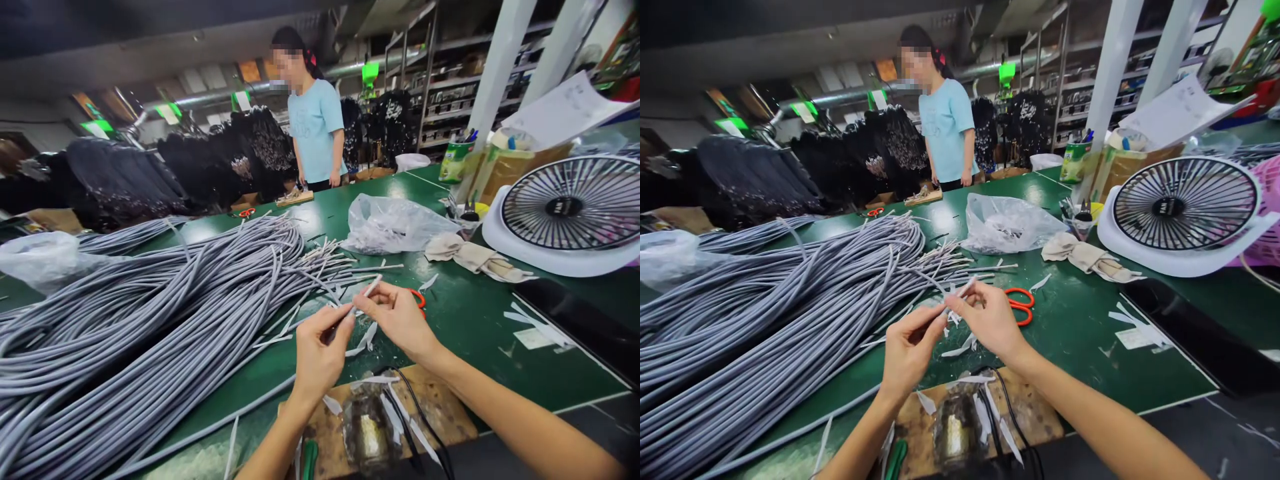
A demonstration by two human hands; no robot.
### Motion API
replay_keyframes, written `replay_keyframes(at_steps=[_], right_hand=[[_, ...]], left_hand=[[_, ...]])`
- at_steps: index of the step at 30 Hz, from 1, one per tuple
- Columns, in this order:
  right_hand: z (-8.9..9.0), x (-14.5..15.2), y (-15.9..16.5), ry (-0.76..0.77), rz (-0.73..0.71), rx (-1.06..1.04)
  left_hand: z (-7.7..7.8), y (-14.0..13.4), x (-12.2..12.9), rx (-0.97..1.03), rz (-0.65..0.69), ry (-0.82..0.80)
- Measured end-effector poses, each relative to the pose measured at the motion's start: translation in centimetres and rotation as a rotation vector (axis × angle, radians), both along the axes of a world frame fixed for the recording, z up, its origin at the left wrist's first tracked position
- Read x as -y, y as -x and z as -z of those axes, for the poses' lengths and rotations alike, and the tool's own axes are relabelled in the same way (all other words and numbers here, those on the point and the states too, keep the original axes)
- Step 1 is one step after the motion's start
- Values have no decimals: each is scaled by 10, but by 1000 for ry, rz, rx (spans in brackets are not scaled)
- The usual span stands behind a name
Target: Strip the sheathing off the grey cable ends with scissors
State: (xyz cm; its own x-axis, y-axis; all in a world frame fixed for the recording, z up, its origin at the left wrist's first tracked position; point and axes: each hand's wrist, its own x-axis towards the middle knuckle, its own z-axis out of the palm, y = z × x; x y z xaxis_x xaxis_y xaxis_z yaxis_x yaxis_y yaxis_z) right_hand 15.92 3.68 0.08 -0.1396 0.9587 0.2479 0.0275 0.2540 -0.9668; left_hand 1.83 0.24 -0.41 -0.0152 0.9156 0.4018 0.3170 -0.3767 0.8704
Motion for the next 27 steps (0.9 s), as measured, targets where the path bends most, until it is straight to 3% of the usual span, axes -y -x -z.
replay_keyframes(at_steps=[4,10,14,27], right_hand=[[-5,8,-8,-259,223,406],[0,24,1,-563,183,624],[4,27,4,-580,194,701],[4,28,3,-548,153,656]], left_hand=[[-6,1,3,31,-130,-51],[-8,1,8,-28,-178,-134],[-8,1,10,-54,-192,-162],[-9,-1,11,-51,-161,-176]])
